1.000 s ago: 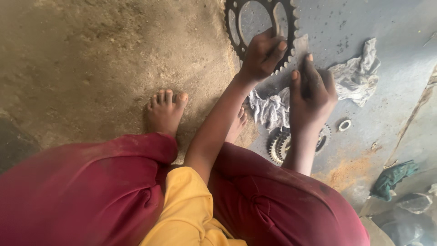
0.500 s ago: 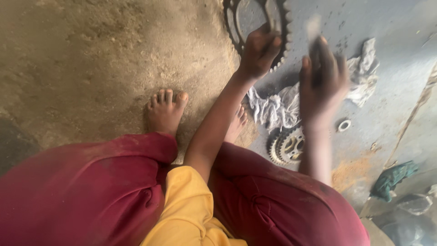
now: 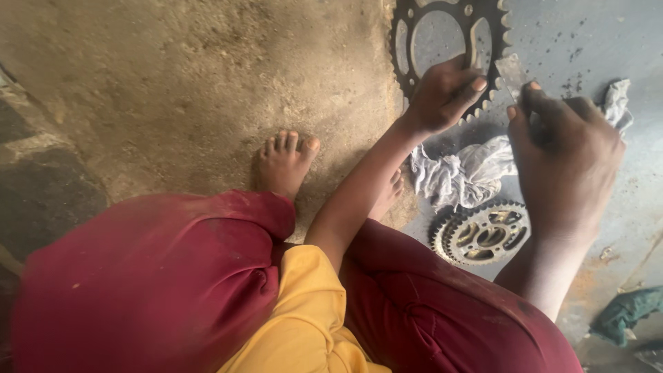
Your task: The person cleans a motorcycle sprocket by scraping the surface and teeth with a metal tool, periodically wiping it with a cloth.
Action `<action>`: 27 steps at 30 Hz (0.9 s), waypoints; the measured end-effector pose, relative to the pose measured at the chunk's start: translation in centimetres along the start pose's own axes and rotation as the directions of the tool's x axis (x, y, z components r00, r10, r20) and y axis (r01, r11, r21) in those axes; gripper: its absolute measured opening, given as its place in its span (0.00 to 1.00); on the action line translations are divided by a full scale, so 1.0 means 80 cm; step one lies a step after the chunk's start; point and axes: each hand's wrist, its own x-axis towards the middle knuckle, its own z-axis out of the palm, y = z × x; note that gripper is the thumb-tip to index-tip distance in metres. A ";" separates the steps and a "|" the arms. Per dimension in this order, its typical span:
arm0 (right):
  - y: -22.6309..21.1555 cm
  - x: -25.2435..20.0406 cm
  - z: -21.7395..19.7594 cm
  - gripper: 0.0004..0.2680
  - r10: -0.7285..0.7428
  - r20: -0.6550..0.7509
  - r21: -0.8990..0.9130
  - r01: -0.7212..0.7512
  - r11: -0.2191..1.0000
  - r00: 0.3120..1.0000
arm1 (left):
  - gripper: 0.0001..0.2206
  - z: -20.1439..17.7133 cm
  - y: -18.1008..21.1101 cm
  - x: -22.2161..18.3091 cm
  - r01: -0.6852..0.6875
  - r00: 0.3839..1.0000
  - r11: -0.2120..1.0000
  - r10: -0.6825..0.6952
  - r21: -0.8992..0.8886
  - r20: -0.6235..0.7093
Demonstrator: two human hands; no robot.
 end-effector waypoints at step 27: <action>0.045 -0.073 0.106 0.06 0.192 -0.168 0.309 -0.134 0.942 0.967 | 0.25 -0.007 0.008 0.012 -0.041 0.999 0.997 0.042 -0.066 0.010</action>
